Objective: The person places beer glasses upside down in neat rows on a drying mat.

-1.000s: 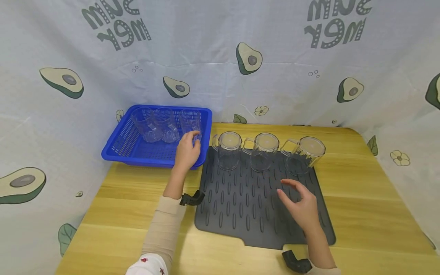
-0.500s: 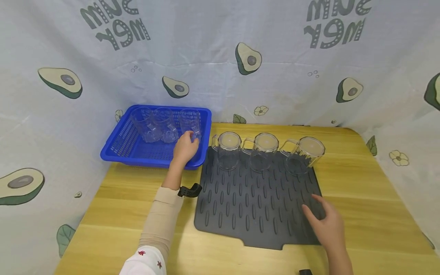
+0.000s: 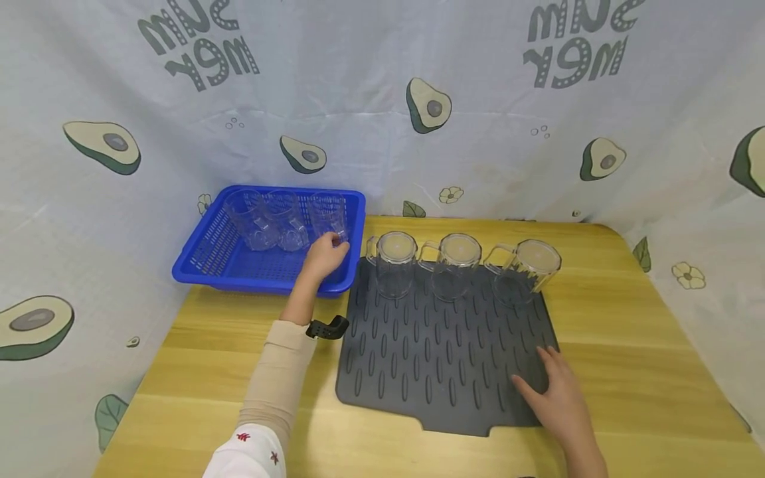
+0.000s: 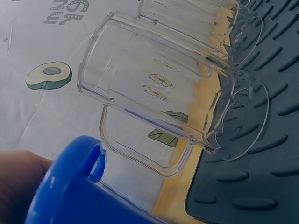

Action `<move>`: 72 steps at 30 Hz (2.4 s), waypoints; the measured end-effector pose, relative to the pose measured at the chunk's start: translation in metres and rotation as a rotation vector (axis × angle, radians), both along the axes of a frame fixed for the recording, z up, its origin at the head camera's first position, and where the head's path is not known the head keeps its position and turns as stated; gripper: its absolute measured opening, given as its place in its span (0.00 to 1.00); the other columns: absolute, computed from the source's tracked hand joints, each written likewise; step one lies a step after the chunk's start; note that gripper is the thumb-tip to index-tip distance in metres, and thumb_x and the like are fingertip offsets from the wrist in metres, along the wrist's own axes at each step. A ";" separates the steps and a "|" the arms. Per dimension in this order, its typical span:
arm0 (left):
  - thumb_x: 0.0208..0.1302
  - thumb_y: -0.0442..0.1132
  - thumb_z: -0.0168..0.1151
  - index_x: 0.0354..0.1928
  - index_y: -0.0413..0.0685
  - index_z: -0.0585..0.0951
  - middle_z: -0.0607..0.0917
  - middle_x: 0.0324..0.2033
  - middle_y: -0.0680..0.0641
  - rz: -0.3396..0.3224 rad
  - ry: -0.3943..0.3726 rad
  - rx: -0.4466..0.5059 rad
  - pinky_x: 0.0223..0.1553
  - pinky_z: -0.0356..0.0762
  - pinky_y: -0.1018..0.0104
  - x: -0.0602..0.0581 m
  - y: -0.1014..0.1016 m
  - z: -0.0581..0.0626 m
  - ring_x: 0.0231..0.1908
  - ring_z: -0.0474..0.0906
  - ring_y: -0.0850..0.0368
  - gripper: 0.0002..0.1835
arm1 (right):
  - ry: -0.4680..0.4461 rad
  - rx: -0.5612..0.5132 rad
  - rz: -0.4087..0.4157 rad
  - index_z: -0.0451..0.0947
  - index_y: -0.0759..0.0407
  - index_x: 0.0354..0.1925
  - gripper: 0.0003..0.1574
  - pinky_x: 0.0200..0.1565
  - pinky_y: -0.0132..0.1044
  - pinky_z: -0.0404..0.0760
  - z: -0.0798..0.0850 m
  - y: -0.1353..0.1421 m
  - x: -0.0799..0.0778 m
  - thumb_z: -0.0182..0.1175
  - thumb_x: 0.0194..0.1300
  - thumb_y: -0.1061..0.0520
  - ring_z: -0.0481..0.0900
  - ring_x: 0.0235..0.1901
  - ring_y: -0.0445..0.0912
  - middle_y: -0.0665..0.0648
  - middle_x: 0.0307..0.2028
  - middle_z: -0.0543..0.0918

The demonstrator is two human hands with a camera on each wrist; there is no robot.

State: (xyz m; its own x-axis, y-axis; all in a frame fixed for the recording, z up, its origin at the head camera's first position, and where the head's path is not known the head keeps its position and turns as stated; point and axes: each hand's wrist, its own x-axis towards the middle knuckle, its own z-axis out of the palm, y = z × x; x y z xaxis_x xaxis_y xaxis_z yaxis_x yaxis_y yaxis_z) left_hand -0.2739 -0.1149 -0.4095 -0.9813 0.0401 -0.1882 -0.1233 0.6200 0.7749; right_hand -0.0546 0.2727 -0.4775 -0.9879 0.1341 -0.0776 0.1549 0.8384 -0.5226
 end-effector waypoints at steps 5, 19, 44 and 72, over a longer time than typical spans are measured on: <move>0.73 0.47 0.52 0.67 0.31 0.65 0.69 0.64 0.34 0.023 -0.043 0.118 0.62 0.65 0.48 -0.006 -0.001 -0.002 0.64 0.66 0.39 0.30 | -0.075 -0.012 0.046 0.50 0.81 0.68 0.55 0.60 0.72 0.50 -0.002 0.000 0.000 0.63 0.65 0.44 0.46 0.66 0.77 0.83 0.67 0.48; 0.74 0.42 0.49 0.59 0.30 0.70 0.71 0.63 0.34 0.051 -0.047 0.271 0.60 0.65 0.50 -0.015 -0.002 -0.007 0.63 0.66 0.41 0.22 | -0.110 -0.008 0.093 0.49 0.83 0.68 0.58 0.60 0.73 0.48 -0.005 -0.001 0.000 0.62 0.64 0.40 0.43 0.66 0.78 0.84 0.68 0.45; 0.75 0.43 0.48 0.41 0.37 0.74 0.80 0.43 0.38 0.092 0.073 0.401 0.58 0.70 0.51 -0.004 -0.003 -0.006 0.49 0.77 0.42 0.14 | -0.120 0.033 0.096 0.51 0.83 0.67 0.59 0.61 0.72 0.49 -0.007 -0.001 -0.001 0.62 0.63 0.38 0.44 0.66 0.77 0.84 0.68 0.46; 0.72 0.38 0.49 0.34 0.40 0.72 0.78 0.33 0.43 0.241 0.134 0.552 0.52 0.75 0.53 0.012 -0.004 0.003 0.48 0.75 0.36 0.09 | -0.131 0.021 0.092 0.50 0.82 0.68 0.60 0.61 0.72 0.49 -0.008 0.000 -0.001 0.61 0.64 0.37 0.44 0.67 0.77 0.82 0.68 0.46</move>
State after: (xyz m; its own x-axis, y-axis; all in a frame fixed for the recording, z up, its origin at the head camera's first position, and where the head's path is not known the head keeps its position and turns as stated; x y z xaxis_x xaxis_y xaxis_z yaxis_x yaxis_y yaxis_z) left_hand -0.2618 -0.1187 -0.4066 -0.9886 -0.1294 -0.0771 -0.0890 0.0895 0.9920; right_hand -0.0556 0.2732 -0.4856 -0.9778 0.0462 -0.2045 0.1422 0.8629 -0.4849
